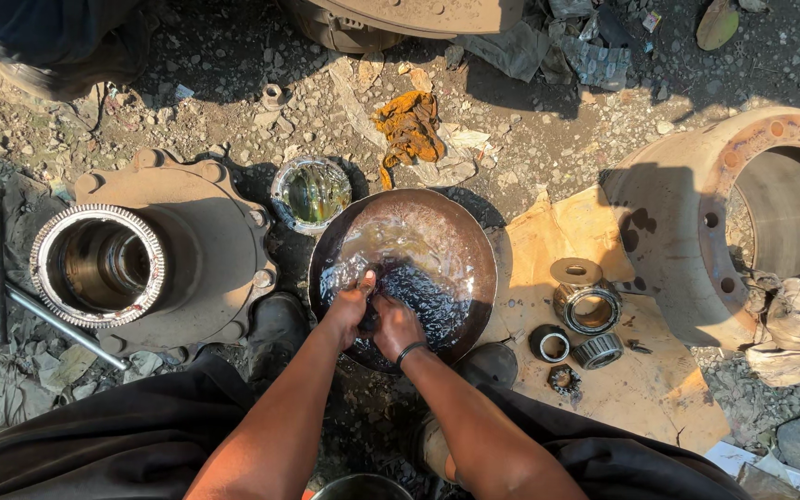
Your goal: The person pours liquid into a metal basin and scrubs several small mechanical parts with a cloth. The cleaned parts are placed on a piece of cardboard nearby.
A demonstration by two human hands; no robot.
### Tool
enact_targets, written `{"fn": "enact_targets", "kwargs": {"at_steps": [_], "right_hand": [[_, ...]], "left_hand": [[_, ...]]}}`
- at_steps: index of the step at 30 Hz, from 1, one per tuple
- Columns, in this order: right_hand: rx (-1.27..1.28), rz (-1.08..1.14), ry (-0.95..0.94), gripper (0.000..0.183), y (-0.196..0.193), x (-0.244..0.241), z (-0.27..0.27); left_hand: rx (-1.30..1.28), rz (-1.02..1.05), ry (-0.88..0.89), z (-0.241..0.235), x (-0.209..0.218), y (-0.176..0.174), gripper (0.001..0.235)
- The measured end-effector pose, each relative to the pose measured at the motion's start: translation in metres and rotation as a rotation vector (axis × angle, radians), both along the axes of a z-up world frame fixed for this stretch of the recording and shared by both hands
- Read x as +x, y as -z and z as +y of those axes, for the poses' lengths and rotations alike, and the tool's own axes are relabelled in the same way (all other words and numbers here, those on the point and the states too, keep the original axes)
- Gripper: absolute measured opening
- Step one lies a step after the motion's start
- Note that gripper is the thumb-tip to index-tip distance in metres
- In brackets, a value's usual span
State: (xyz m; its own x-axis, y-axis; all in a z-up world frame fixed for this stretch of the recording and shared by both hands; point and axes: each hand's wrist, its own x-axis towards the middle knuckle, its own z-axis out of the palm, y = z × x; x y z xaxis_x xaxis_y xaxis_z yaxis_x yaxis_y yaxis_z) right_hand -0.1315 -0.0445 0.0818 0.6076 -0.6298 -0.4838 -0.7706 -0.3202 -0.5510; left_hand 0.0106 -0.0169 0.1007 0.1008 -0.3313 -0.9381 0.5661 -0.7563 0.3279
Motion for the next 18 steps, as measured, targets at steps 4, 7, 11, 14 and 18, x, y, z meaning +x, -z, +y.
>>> {"fn": "enact_targets", "kwargs": {"at_steps": [4,7,11,14,18], "right_hand": [[-0.460,-0.155,-0.276,0.050,-0.033,0.000,-0.013],[-0.135,0.053,-0.176,0.062,-0.057,0.005,-0.016],[0.174,0.122,-0.100,0.081,-0.076,0.014,-0.028],[0.198,0.152,-0.137,0.087,-0.070,0.008,-0.043],[0.161,0.096,-0.154,0.073,-0.048,0.003,-0.062]], "left_hand": [[-0.028,-0.006,-0.033,-0.002,0.004,0.001,0.063],[-0.049,0.010,-0.023,-0.001,-0.006,0.005,0.061],[-0.045,0.024,-0.071,0.000,-0.013,0.015,0.066],[0.009,0.112,-0.141,-0.008,-0.012,0.024,0.074],[-0.101,-0.334,0.071,-0.018,-0.006,0.017,0.107]]}}
